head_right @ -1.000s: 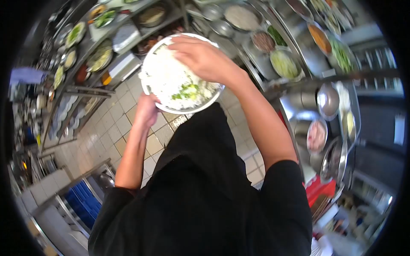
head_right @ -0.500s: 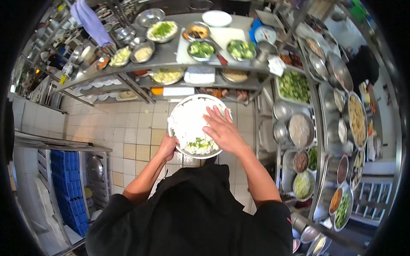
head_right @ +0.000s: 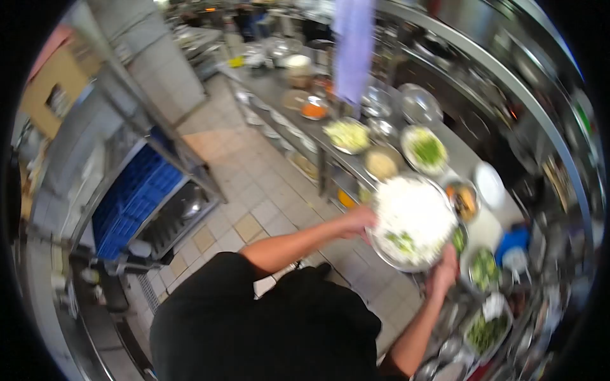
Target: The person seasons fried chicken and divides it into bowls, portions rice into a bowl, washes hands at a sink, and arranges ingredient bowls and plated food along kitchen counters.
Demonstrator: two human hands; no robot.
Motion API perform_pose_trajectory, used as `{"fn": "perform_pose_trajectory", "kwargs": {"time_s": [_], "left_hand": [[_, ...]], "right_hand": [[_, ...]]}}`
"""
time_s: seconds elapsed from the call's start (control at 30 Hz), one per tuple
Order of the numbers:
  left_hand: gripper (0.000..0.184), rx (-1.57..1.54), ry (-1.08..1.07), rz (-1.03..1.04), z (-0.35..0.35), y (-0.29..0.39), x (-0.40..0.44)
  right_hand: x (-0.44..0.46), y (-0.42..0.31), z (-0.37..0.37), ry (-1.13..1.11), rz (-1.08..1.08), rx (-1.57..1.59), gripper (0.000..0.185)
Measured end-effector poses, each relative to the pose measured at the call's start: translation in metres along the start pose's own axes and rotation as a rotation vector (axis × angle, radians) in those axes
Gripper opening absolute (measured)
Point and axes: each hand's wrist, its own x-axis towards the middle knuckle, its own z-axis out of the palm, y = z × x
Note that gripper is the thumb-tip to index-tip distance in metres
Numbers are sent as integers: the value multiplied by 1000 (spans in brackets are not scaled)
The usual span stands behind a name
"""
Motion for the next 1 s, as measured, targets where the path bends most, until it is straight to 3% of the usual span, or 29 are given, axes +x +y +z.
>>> {"fn": "perform_pose_trajectory", "kwargs": {"time_s": [0.07,0.13,0.23,0.27,0.3,0.4,0.43,0.47,0.67,0.87,1.0], "left_hand": [[50,93,58,-106,7,48,24],[46,-18,44,-96,-13,45,66],[37,163,66,-141,-39,60,110],[37,84,39,34,-42,66,115],[37,135,17,40,-54,66,126],[35,161,26,-86,-65,89,180],[34,147,42,-152,-63,100,200],[33,232,84,-63,-54,118,208],[33,321,215,-26,-70,174,302],[33,434,321,-22,-90,141,346],[33,591,490,38,-95,125,356]], "right_hand": [[41,-6,5,59,-74,-111,38],[69,-17,15,61,-46,-125,40],[112,-19,50,-41,-53,-42,39],[123,-23,54,-60,-58,-3,39],[136,-28,67,-50,-44,-13,37],[233,-2,6,-7,-224,-311,28],[259,2,11,161,-242,-323,24],[261,-23,39,207,-52,-277,24],[358,-34,69,186,-75,-237,24],[408,20,40,296,-71,-377,20],[425,50,25,298,-347,-678,27]]}}
